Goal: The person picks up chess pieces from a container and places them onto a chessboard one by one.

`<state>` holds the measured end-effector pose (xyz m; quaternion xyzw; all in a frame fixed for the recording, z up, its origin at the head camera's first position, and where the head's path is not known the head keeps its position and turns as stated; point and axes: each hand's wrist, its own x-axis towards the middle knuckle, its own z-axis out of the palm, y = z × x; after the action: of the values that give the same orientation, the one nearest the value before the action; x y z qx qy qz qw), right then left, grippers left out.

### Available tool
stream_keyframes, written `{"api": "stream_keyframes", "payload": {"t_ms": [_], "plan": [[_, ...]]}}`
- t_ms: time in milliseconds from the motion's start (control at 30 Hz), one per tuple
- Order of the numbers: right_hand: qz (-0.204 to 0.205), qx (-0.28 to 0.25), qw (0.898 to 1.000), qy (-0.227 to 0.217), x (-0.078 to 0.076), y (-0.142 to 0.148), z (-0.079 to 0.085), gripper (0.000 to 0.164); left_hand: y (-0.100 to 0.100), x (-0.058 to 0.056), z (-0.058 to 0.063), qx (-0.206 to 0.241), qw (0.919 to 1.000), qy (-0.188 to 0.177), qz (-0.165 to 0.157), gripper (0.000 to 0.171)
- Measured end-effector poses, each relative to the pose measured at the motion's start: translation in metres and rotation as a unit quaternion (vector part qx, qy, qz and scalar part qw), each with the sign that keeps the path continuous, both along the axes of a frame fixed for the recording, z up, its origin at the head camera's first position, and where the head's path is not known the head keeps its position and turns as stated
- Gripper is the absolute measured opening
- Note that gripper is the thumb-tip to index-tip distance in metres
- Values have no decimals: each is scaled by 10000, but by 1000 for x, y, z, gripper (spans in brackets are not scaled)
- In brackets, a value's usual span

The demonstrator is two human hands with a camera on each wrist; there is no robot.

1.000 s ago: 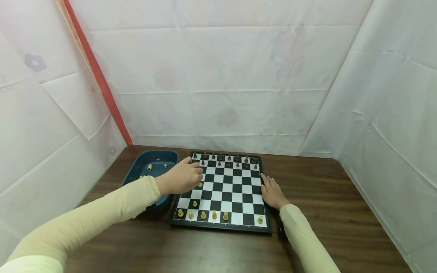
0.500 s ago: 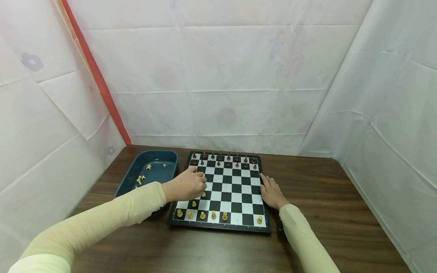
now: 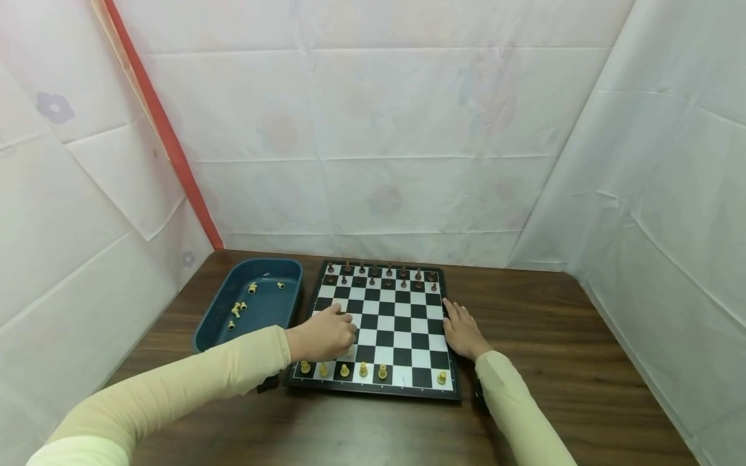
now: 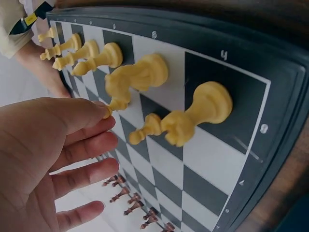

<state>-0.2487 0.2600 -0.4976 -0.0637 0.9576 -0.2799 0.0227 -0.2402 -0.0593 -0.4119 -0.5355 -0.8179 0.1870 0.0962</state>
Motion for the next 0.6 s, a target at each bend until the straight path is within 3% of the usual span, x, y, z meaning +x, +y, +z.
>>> {"api": "stream_keyframes", "payload": {"t_ms": [433, 600], "plan": [[-2, 28, 10000, 3, 1, 0, 1, 51, 0, -1, -4, -1, 10000, -83, 7, 17], [7, 20, 10000, -31, 1, 0, 2, 51, -2, -5, 4, 103, 9999, -95, 74, 19]]}}
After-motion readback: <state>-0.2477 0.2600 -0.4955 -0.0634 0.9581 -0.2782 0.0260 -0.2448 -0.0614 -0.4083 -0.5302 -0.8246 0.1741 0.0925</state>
